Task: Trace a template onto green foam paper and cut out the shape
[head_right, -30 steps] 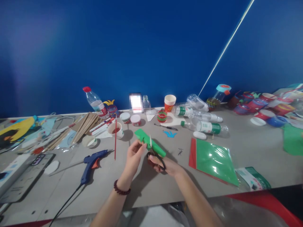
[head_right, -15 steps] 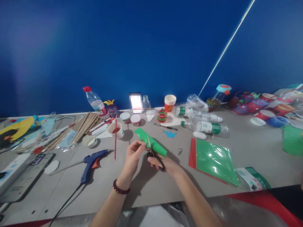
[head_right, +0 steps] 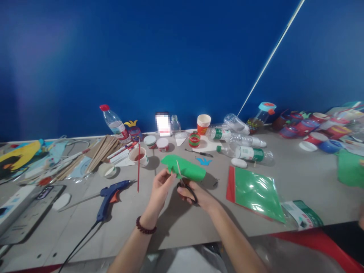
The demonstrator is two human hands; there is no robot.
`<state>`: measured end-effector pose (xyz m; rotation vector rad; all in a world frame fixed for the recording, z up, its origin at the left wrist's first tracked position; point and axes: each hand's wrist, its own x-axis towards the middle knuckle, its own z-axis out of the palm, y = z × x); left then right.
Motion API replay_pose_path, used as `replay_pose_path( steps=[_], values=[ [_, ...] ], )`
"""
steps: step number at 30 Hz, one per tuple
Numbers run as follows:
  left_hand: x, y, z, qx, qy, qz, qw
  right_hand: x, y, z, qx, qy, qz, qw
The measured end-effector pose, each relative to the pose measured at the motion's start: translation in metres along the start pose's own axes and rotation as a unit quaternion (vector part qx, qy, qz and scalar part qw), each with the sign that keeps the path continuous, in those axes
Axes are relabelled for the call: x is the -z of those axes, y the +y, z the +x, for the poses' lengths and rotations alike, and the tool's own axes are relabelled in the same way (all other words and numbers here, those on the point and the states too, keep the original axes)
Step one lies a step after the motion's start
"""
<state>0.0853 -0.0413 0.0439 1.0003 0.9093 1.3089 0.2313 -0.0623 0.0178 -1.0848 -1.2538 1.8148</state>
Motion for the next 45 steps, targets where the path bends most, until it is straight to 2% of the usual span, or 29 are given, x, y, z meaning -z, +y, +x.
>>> replay_pose_path(
  steps=[13, 33, 45],
  values=[
    [0.001, 0.000, 0.001, 0.010, 0.009, -0.016, 1.000, -0.004, -0.007, 0.000, -0.020, 0.053, -0.050, 0.997],
    [-0.002, -0.002, 0.001, 0.030, 0.037, -0.034, 0.998, 0.003, 0.007, 0.005, 0.020, 0.049, -0.068, 0.996],
    [-0.001, -0.001, 0.001, 0.023, 0.026, -0.029, 0.999, -0.001, -0.001, 0.003, 0.013, 0.061, -0.075, 0.995]
  ],
)
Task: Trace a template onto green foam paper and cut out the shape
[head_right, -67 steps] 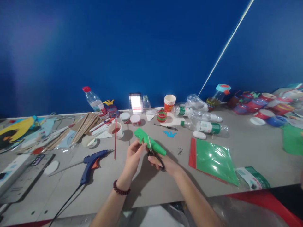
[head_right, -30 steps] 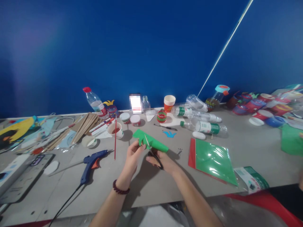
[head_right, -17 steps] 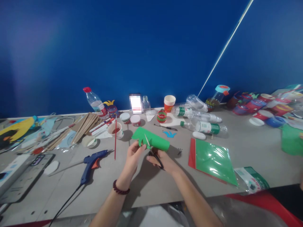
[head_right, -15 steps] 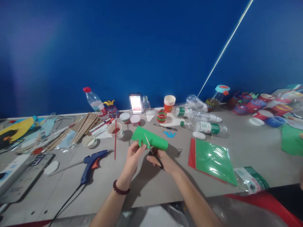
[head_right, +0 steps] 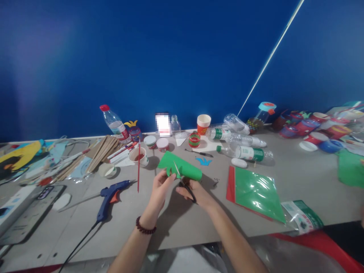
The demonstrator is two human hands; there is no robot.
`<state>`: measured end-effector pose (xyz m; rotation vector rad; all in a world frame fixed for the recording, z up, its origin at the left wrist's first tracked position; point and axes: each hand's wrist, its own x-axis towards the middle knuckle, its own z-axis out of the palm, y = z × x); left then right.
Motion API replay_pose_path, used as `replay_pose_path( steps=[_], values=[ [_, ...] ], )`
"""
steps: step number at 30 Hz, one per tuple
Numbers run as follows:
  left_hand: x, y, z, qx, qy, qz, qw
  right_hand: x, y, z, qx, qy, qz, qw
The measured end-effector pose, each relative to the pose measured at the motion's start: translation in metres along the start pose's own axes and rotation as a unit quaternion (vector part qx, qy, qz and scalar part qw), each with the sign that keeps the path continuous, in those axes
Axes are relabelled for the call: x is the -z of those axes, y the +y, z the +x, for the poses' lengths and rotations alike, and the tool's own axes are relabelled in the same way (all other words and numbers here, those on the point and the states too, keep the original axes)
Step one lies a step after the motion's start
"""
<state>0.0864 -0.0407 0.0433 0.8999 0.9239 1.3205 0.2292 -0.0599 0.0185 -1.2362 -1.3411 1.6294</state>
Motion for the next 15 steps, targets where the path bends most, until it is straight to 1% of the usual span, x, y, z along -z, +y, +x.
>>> replay_pose_path(
  steps=[4, 10, 15],
  values=[
    [0.0003, -0.0001, -0.0008, -0.002, -0.001, 0.003, 1.000, -0.0002, -0.0003, 0.0003, -0.005, 0.001, -0.004, 1.000],
    [0.0000, -0.0021, -0.0011, 0.006, 0.012, 0.009, 1.000, 0.0003, -0.0010, 0.0001, 0.018, 0.003, -0.002, 1.000],
    [-0.0015, 0.0005, -0.0010, 0.008, 0.010, 0.005, 1.000, -0.0009, -0.0002, 0.0005, 0.019, 0.009, 0.004, 1.000]
  ],
)
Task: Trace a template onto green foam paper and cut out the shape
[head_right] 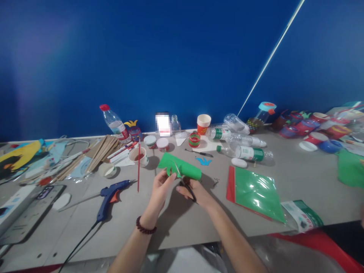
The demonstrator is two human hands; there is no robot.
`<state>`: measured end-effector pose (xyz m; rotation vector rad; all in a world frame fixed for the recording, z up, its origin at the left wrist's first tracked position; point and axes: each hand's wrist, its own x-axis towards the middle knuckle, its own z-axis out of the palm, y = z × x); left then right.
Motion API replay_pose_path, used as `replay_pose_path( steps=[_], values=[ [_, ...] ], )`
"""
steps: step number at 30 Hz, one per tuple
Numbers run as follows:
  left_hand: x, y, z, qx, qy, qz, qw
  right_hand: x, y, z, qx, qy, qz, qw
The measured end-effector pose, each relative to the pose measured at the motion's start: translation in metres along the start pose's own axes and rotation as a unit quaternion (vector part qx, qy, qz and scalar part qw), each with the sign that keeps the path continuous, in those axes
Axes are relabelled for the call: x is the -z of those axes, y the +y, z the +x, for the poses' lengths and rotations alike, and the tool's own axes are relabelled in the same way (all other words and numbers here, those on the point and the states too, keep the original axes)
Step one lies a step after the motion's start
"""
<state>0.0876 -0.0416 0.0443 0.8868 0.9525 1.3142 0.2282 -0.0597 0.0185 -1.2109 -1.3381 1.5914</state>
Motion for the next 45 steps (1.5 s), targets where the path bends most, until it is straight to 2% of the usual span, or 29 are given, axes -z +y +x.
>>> replay_pose_path(
  steps=[12, 22, 27, 31, 36, 45],
  values=[
    [0.002, -0.001, 0.001, -0.019, -0.018, 0.022, 0.999, 0.000, 0.000, 0.000, -0.013, 0.005, 0.001, 1.000],
    [0.003, 0.002, 0.000, -0.037, -0.004, 0.055, 0.998, 0.000, 0.002, 0.000, -0.006, -0.009, 0.003, 1.000],
    [0.005, -0.001, 0.003, -0.051, 0.034, 0.045, 0.997, -0.001, -0.005, 0.000, 0.008, -0.025, -0.012, 1.000],
    [0.007, -0.005, 0.005, -0.072, 0.025, 0.063, 0.995, -0.002, -0.007, -0.001, 0.009, -0.024, -0.016, 1.000],
    [0.007, -0.006, 0.005, -0.067, 0.044, 0.066, 0.995, -0.003, -0.009, 0.000, 0.003, -0.021, -0.007, 1.000],
    [0.005, -0.006, 0.004, -0.047, 0.043, 0.050, 0.997, 0.000, -0.004, 0.001, -0.002, -0.016, -0.026, 1.000]
  ],
)
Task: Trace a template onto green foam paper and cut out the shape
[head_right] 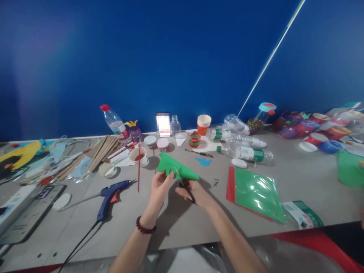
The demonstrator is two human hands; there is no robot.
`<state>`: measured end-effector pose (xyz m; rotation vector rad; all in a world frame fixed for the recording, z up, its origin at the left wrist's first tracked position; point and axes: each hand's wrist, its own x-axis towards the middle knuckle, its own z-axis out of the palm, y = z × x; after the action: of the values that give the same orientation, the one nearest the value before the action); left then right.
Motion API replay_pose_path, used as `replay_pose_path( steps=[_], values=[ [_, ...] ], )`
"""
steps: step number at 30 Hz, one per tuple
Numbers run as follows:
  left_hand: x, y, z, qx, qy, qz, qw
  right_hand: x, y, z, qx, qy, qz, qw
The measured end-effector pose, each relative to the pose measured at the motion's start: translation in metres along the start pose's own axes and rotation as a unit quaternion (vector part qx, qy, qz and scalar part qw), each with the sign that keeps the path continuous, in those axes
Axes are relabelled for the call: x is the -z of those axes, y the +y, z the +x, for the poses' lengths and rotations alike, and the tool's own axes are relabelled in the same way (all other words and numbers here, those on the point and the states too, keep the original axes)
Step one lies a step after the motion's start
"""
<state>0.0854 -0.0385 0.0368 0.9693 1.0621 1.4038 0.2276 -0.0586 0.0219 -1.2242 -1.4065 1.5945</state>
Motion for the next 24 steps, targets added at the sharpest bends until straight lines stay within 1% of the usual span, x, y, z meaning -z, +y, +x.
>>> replay_pose_path(
  steps=[3, 6, 14, 17, 21, 24],
  values=[
    [-0.0005, -0.0001, 0.0003, 0.011, -0.005, -0.009, 1.000, 0.0008, 0.0024, -0.0001, -0.001, 0.000, -0.004, 1.000],
    [-0.0002, -0.0003, 0.0002, 0.017, 0.004, -0.007, 1.000, 0.0006, 0.0021, -0.0002, -0.006, -0.001, 0.010, 1.000],
    [0.0023, -0.0041, -0.0003, 0.014, 0.004, 0.009, 1.000, 0.0015, 0.0070, 0.0005, 0.006, -0.004, 0.034, 0.999],
    [0.0027, -0.0053, -0.0002, 0.005, -0.007, 0.010, 1.000, 0.0022, 0.0094, 0.0023, 0.015, -0.010, 0.037, 0.999],
    [0.0033, -0.0062, 0.0003, 0.005, -0.013, 0.012, 1.000, 0.0009, 0.0058, 0.0021, 0.004, -0.004, 0.033, 0.999],
    [0.0034, -0.0065, 0.0008, 0.014, -0.005, 0.015, 1.000, -0.0008, 0.0023, 0.0013, 0.000, 0.003, 0.028, 1.000]
  ],
)
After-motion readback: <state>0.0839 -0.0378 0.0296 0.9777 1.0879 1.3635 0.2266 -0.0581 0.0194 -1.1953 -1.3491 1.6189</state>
